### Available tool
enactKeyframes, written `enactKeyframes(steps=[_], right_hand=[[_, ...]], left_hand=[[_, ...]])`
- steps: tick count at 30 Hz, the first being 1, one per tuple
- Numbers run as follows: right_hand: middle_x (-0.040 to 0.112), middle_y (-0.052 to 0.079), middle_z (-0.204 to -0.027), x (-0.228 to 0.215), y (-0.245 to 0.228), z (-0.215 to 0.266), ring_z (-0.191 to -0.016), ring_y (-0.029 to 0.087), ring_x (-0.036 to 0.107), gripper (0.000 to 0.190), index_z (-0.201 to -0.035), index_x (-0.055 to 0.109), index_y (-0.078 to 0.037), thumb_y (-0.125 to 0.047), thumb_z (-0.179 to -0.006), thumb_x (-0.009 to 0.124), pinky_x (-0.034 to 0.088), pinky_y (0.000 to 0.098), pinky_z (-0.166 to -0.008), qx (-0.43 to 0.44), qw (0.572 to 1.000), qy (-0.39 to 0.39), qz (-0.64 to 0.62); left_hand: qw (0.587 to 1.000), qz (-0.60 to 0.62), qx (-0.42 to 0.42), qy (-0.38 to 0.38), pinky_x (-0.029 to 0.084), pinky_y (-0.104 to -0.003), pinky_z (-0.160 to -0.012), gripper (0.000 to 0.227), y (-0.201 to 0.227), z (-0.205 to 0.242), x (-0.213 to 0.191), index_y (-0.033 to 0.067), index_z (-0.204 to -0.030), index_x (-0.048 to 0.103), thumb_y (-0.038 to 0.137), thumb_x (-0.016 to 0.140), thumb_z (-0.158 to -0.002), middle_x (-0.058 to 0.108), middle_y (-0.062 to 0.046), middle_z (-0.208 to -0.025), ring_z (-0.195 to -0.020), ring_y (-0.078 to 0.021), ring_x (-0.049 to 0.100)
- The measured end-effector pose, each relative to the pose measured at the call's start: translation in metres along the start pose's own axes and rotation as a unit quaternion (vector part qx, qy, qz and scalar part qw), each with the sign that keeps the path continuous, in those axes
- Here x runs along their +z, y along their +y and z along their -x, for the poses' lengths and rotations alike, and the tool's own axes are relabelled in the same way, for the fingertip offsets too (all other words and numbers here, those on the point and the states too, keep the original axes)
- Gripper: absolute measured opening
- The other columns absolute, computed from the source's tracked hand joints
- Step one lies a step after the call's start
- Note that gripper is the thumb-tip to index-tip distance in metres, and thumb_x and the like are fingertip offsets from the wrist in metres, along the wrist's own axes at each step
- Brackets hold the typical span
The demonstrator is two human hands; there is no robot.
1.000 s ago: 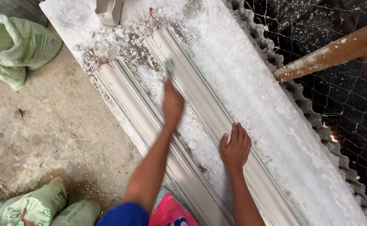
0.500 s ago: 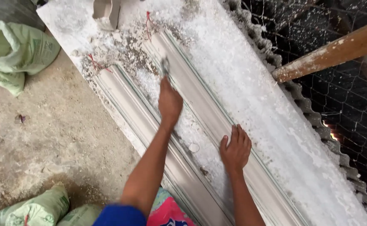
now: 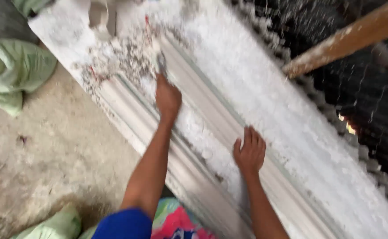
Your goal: The person uses a small metal scraper to remove dried white residue from the surface and grooves of long white molded plaster strips. They repeatedly scrape along the length of the strips, occasionally lifting and repositioning them to access different areas.
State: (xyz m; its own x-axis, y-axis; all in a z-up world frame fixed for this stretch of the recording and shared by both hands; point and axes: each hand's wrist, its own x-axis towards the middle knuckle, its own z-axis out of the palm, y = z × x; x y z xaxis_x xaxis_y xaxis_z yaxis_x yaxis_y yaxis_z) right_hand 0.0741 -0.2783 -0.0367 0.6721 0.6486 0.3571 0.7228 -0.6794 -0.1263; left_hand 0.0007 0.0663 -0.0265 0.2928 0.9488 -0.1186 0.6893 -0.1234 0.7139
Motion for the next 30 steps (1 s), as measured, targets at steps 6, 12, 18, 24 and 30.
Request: enactKeyframes(steps=[6, 12, 18, 24, 30], right_hand=[[0.067, 0.011, -0.132, 0.01, 0.005, 0.016, -0.117, 0.031, 0.065, 0.043, -0.134, 0.067, -0.012, -0.035, -0.1, 0.056, 0.049, 0.0478, -0.1, -0.002, 0.999, 0.028, 0.029], [0.067, 0.01, -0.131, 0.011, 0.006, 0.016, -0.116, 0.031, 0.066, 0.044, -0.133, 0.067, -0.013, -0.036, -0.098, 0.056, 0.05, 0.0481, -0.098, -0.006, 1.0, 0.026, 0.017], [0.068, 0.013, -0.13, 0.0, 0.002, 0.01, -0.116, 0.032, 0.066, 0.042, -0.132, 0.067, -0.01, -0.033, -0.099, 0.058, 0.05, 0.0483, -0.098, 0.011, 1.0, 0.022, -0.011], [0.066, 0.012, -0.135, 0.014, 0.006, 0.008, -0.121, 0.032, 0.063, 0.045, -0.138, 0.064, -0.012, -0.034, -0.1, 0.055, 0.047, 0.0501, -0.104, 0.035, 0.999, -0.007, -0.007], [0.061, 0.003, -0.143, 0.022, -0.008, 0.012, -0.13, 0.028, 0.058, 0.05, -0.144, 0.059, -0.023, -0.043, -0.1, 0.048, 0.042, 0.05, -0.113, 0.094, 0.992, -0.05, 0.068]], left_hand=[[0.999, -0.029, 0.005, 0.037, 0.055, -0.058, -0.1, 0.055, -0.016, -0.026, -0.002, 0.0112, -0.153, 0.043, 0.006, 0.046, -0.099, 0.058, -0.015, -0.147, -0.124, -0.04, 0.065], [0.999, 0.009, 0.035, 0.037, 0.05, -0.067, -0.101, 0.05, -0.065, -0.043, -0.009, 0.002, -0.151, 0.038, 0.01, 0.048, -0.103, 0.058, -0.029, -0.14, -0.117, -0.0518, 0.064], [0.991, 0.047, 0.123, -0.028, 0.061, -0.053, -0.076, 0.042, -0.076, 0.019, -0.119, 0.0006, -0.144, 0.049, 0.025, 0.053, -0.111, 0.07, -0.031, -0.112, -0.088, -0.0428, 0.074], [0.97, 0.03, 0.108, -0.215, 0.06, -0.051, -0.074, 0.042, -0.106, 0.067, -0.149, 0.0053, -0.14, 0.064, 0.03, 0.056, -0.106, 0.074, -0.026, -0.106, -0.091, -0.0416, 0.074], [0.872, -0.1, 0.297, -0.376, 0.054, -0.059, -0.099, 0.05, -0.037, -0.052, -0.174, 0.0112, -0.147, 0.058, 0.033, 0.053, -0.103, 0.069, -0.026, -0.127, -0.114, -0.0454, 0.066]])
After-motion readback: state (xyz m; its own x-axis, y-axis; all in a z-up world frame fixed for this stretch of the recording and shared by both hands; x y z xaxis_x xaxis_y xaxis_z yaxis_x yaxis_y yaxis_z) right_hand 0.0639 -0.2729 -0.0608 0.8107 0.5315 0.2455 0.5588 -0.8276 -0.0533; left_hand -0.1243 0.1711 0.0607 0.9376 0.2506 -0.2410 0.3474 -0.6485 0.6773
